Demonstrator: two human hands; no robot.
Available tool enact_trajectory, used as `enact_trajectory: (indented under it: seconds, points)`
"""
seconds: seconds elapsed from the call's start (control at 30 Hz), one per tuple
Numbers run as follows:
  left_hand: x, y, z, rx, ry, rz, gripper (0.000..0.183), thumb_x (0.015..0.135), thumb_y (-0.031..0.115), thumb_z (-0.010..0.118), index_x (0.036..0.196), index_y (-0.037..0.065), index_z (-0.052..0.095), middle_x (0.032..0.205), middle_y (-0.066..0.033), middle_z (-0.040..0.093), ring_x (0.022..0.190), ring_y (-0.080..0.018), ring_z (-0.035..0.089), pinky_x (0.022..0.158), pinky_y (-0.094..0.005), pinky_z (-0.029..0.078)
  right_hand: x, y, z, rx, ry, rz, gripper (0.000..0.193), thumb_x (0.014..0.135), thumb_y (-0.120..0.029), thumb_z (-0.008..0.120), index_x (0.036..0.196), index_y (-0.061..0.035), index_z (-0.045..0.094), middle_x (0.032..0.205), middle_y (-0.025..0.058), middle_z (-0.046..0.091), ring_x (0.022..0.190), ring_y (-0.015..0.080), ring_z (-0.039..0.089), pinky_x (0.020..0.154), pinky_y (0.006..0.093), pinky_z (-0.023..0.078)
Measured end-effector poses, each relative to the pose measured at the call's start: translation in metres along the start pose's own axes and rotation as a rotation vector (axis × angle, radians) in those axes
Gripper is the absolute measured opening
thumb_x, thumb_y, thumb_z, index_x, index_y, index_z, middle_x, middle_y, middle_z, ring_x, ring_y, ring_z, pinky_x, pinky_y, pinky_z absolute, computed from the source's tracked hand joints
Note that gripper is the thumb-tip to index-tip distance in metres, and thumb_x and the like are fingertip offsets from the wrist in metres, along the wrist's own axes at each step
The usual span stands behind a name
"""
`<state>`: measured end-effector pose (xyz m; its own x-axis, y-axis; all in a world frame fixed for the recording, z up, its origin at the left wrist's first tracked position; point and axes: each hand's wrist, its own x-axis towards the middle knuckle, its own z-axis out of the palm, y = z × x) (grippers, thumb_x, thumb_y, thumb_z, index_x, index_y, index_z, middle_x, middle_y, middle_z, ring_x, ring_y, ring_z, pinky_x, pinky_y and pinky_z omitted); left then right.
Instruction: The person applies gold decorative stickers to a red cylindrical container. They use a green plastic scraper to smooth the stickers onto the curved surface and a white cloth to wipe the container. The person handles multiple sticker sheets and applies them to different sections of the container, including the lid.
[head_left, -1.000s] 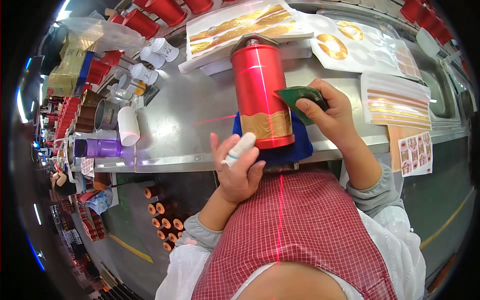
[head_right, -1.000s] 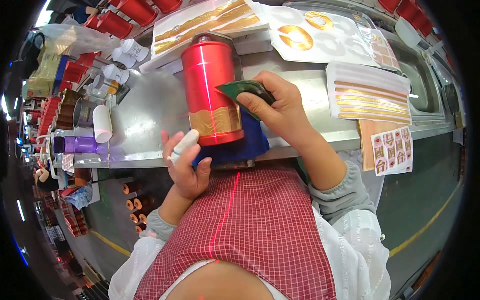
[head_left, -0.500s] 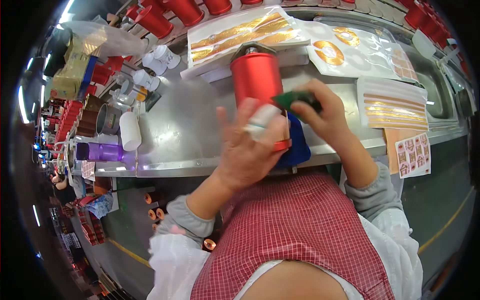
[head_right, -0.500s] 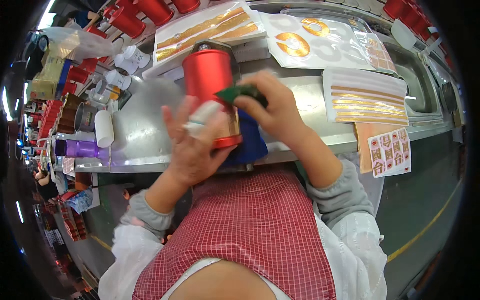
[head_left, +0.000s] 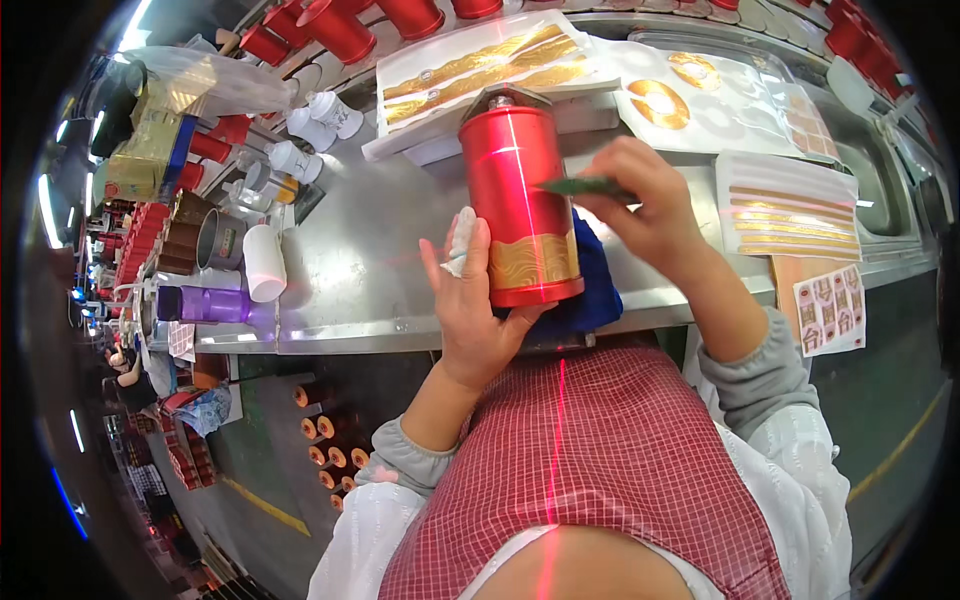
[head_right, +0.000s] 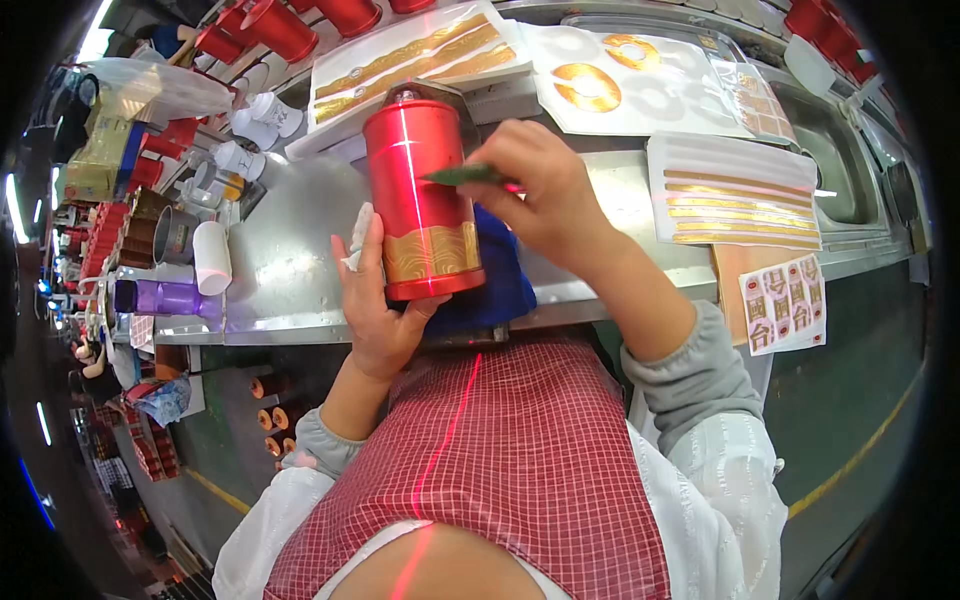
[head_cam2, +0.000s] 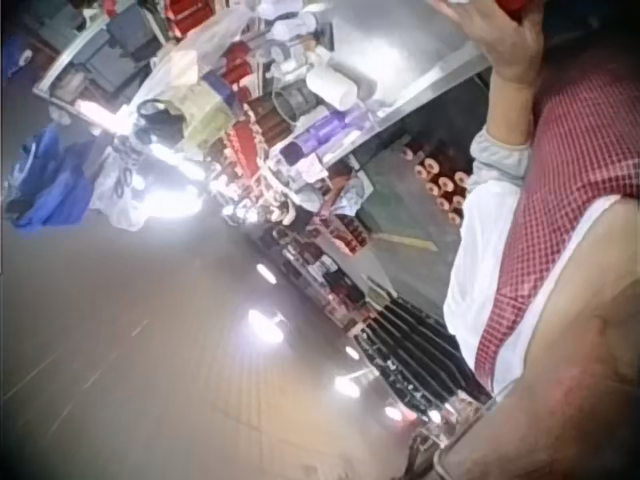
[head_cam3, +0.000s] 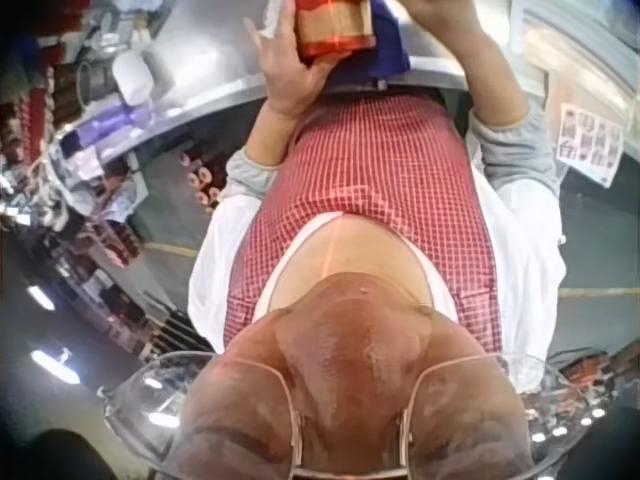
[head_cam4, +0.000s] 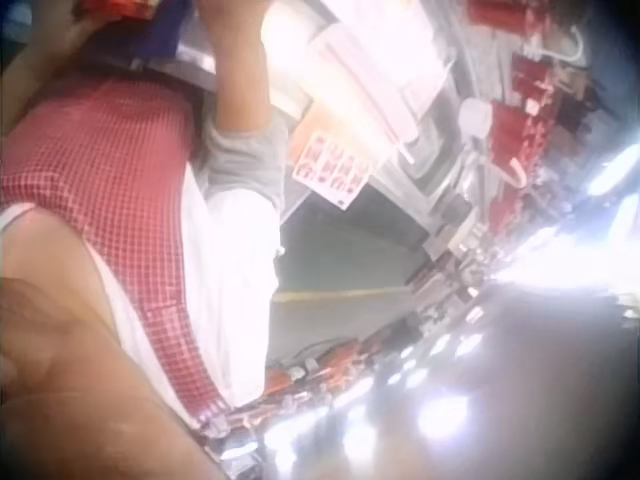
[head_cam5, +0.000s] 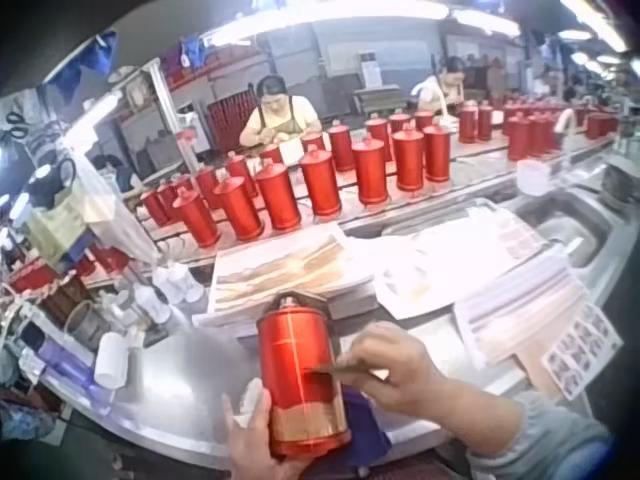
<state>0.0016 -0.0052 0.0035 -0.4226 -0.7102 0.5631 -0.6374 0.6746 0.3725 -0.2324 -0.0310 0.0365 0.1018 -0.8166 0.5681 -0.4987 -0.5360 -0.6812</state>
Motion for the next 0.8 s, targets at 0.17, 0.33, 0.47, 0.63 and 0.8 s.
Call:
enact_trajectory:
  seconds: [0.17, 0.33, 0.47, 0.63, 0.8]
  points:
    - [0.0, -0.003, 0.003, -0.047, -0.028, -0.025, 0.092, 0.08, 0.051, 0.068, 0.141, -0.008, 0.032, 0.138, -0.0268, 0.044, 0.131, -0.0403, 0.041, 0.112, -0.0603, 0.011, -0.017, -0.018, -0.006, 0.219, -0.235, -0.076, 0.019, 0.072, -0.006, 0.074, 0.089, -0.0066, 0.065, 0.082, 0.0081, 0.06, 0.08, 0.0266, 0.059, 0.07, 0.0352, 0.048]
    - [-0.003, -0.003, 0.001, -0.139, -0.048, -0.117, 0.09, 0.085, 0.056, 0.061, 0.142, -0.007, 0.032, 0.138, -0.0212, 0.048, 0.129, -0.0334, 0.047, 0.114, -0.0548, 0.01, -0.023, -0.019, 0.008, 0.175, -0.018, -0.252, 0.016, 0.076, -0.007, 0.071, 0.09, -0.0067, 0.063, 0.089, 0.0083, 0.06, 0.085, 0.0279, 0.059, 0.073, 0.038, 0.048]
    - [-0.009, 0.004, 0.008, -0.358, -0.037, -0.246, 0.087, 0.088, 0.057, 0.056, 0.143, -0.006, 0.031, 0.137, -0.0187, 0.049, 0.125, -0.0282, 0.049, 0.111, -0.0461, 0.019, -0.025, -0.014, -0.009, 0.184, -0.153, -0.004, 0.019, 0.079, -0.008, 0.067, 0.096, -0.005, 0.061, 0.094, 0.0126, 0.06, 0.091, 0.033, 0.059, 0.076, 0.0384, 0.049]
    - [-0.012, 0.0, 0.013, -0.414, 0.002, -0.251, 0.087, 0.089, 0.058, 0.054, 0.143, -0.006, 0.03, 0.138, -0.019, 0.047, 0.126, -0.0279, 0.047, 0.112, -0.0428, 0.019, -0.043, 0.052, -0.081, -0.397, 0.198, -0.07, 0.02, 0.081, -0.007, 0.061, 0.101, -0.0067, 0.067, 0.104, 0.0156, 0.062, 0.095, 0.0342, 0.06, 0.086, 0.0405, 0.049]
    - [-0.012, 0.002, 0.016, -0.422, 0.035, -0.251, 0.088, 0.089, 0.059, 0.053, 0.143, -0.007, 0.03, 0.138, -0.0206, 0.047, 0.127, -0.0295, 0.046, 0.116, -0.0449, 0.012, -0.083, 0.118, -0.201, -1.188, -0.169, 0.294, 0.051, 0.078, -0.02, 0.074, 0.124, -0.0063, 0.058, 0.144, 0.0157, 0.041, 0.121, 0.0372, 0.047, 0.096, 0.041, 0.046]
